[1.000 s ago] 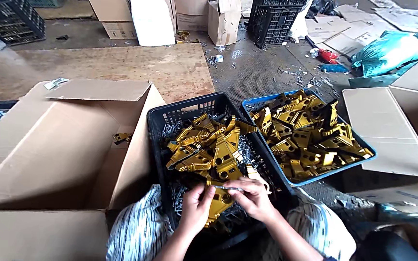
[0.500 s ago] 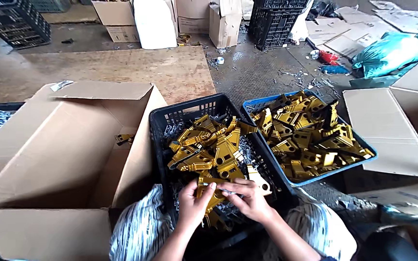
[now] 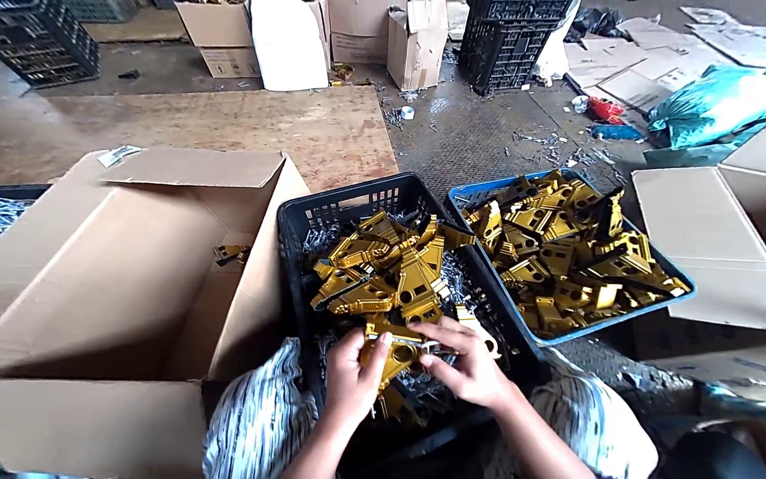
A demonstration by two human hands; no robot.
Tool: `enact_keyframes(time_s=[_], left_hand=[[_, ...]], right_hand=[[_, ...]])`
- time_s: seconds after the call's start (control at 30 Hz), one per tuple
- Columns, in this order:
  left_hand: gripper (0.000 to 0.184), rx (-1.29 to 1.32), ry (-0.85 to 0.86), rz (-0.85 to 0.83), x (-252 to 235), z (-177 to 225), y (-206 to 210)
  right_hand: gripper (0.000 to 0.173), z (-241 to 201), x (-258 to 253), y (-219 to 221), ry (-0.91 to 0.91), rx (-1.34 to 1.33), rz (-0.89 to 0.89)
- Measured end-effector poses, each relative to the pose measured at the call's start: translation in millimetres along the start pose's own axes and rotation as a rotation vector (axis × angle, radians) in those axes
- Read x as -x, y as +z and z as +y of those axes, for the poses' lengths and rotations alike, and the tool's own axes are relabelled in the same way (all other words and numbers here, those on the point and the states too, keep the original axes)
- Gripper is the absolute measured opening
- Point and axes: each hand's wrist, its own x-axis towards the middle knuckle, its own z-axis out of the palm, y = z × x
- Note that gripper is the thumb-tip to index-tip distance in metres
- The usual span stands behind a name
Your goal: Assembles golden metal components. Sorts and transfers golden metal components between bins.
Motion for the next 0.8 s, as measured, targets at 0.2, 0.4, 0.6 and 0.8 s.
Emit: enact_keyframes(time_s=[0.2, 0.4, 0.6, 0.8], left_hand=[[0.019, 0.224, -0.113, -0.085, 0, 2, -4], [0.027, 0.72, -0.226, -0.454, 5, -1, -4], [0.033, 0.768, -0.24, -0.559, 1, -4, -4], [0.065, 0.152, -0.251, -0.419, -15, -12, -7]], right_hand=[[0.034, 1, -2, 1, 0.148, -0.273, -0.062], [0.113, -11, -4, 16, 0.122, -0.969, -0.266], [0.112, -21, -4, 26, 0.102, -0.986, -0.076], [0.115, -12, 8, 9, 0.008, -0.05, 0.008]])
